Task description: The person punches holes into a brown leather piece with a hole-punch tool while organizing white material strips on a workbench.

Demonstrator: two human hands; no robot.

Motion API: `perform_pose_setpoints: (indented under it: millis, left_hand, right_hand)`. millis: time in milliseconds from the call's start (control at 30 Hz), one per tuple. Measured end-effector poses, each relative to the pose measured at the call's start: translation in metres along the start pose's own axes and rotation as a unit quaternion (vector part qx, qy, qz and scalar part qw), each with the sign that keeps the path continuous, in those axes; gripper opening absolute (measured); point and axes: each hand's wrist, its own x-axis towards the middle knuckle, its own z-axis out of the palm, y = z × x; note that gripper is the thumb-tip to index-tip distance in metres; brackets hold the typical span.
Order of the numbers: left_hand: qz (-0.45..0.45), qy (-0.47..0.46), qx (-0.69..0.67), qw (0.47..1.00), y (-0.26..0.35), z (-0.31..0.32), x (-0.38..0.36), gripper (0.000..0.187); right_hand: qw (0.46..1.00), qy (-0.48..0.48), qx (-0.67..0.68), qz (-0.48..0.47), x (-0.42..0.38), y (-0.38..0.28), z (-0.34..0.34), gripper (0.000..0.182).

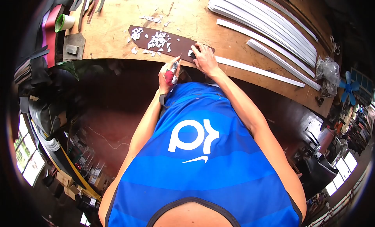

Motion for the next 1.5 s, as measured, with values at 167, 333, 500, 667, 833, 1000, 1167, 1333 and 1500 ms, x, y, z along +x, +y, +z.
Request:
perform_pose_setpoints:
  millis: [167,333,500,667,833,1000,1167,1333,1500]
  left_hand:
    - [-0.006,0.006,-0.031,0.999,0.007,0.011,0.005,0.035]
    - [-0.041,0.003,-0.059,0.997,0.012,0.019,0.007,0.033]
    - [-0.026,0.013,-0.042,0.999,0.012,0.023,0.008,0.03]
    - [-0.052,0.01,-0.054,0.997,0.012,0.025,0.006,0.029]
    - [-0.054,0.003,-0.044,0.998,0.012,0.026,0.006,0.029]
    - [-0.037,0.01,-0.037,0.999,0.014,0.027,0.007,0.03]
    - [-0.069,-0.027,-0.024,0.997,0.017,0.023,0.006,0.025]
    - [-0.083,-0.031,-0.024,0.996,0.016,0.023,0.006,0.026]
    - [-0.088,-0.03,-0.027,0.995,0.018,0.023,0.006,0.026]
  right_hand:
    - [1.0,-0.001,0.01,0.014,-0.002,0.001,-0.009,0.038]
    - [0.999,-0.013,-0.017,-0.049,-0.005,0.017,-0.005,0.031]
    - [0.998,-0.001,-0.015,-0.057,-0.004,0.019,-0.002,0.028]
    - [0.998,0.005,-0.012,-0.069,-0.003,0.019,0.0,0.026]
    - [0.997,0.009,0.001,-0.073,-0.002,0.02,0.0,0.024]
    - [0.997,0.005,0.005,-0.073,-0.001,0.019,0.001,0.026]
    - [0.997,0.016,0.013,-0.07,-0.002,0.019,0.003,0.024]
    - [0.997,0.018,0.016,-0.071,-0.002,0.019,0.001,0.024]
    - [0.997,0.021,0.013,-0.072,-0.001,0.018,0.0,0.025]
